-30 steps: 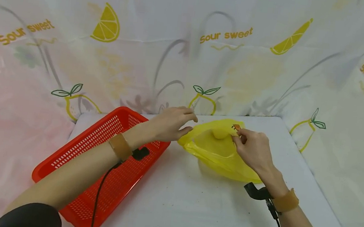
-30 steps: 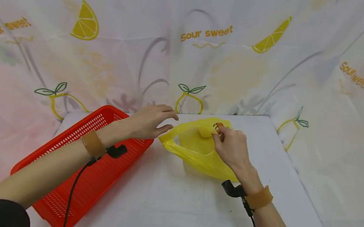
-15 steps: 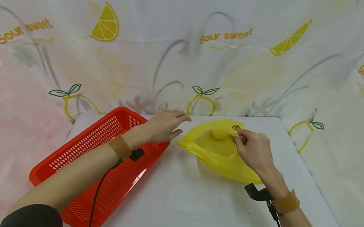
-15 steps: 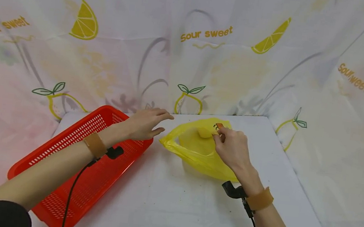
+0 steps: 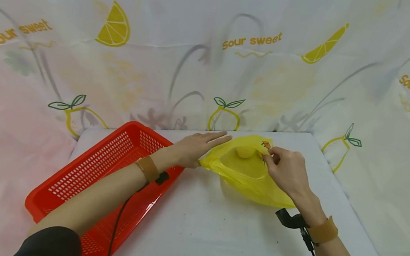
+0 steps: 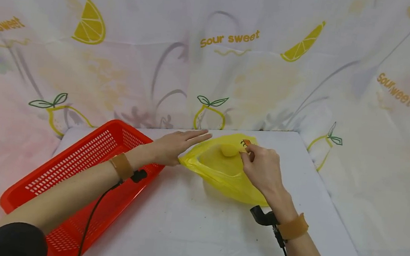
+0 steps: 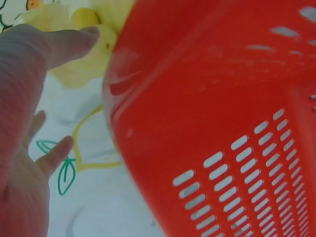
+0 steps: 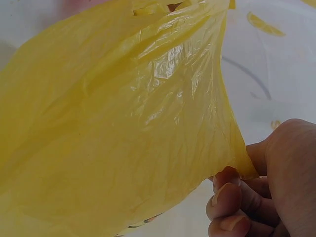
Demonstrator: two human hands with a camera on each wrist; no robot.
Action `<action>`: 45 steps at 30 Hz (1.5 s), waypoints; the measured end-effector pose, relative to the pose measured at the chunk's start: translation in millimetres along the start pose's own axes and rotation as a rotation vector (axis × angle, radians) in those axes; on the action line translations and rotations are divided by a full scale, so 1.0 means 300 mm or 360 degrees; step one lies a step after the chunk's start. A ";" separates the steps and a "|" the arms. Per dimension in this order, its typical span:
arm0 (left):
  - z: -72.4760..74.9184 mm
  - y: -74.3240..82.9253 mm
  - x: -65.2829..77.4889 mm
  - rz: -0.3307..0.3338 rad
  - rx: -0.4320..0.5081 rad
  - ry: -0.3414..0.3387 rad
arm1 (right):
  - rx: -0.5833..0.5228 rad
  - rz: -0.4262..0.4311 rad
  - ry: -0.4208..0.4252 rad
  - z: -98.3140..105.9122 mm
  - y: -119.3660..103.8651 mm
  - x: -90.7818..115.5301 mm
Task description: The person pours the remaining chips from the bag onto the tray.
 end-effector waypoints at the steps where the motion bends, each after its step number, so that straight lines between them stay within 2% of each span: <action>1: -0.007 0.006 -0.004 -0.0039 -0.0004 0.0019 | -0.0004 -0.0001 -0.0002 -0.001 0.000 0.001; 4: -0.021 0.020 -0.017 -0.0127 -0.0030 0.0076 | -0.0012 0.0010 0.0002 -0.002 -0.001 0.001; 7: -0.027 0.028 -0.027 -0.0165 -0.0051 0.0091 | -0.0010 0.0018 0.0012 -0.001 0.000 -0.001; 15: -0.040 0.049 -0.044 -0.0239 -0.0132 0.0002 | -0.0013 -0.0012 0.0001 0.000 0.004 0.000; 22: -0.036 0.055 -0.026 -0.0270 -0.0196 -0.0031 | -0.0020 -0.0016 0.0007 0.004 0.001 0.005; 32: 0.012 0.089 0.017 -0.0325 -0.0060 0.0004 | 0.0008 -0.0027 0.0005 0.003 0.005 0.002; 41: 0.071 0.095 0.061 -0.0279 0.0141 0.0081 | -0.0040 0.0012 -0.0033 -0.006 0.006 0.011; 45: 0.101 0.075 0.067 -0.0197 0.0145 0.0114 | -0.0084 0.0029 -0.0093 -0.006 -0.004 0.020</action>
Point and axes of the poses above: each hand's wrist, its own x-axis away from the middle knuckle, its own z-axis out of the back of the hand, y = z × x, the point moved 5 cm from there along -x, towards the middle knuckle, and after that the axes turned 4 degrees about z, right-handed, at the moved point
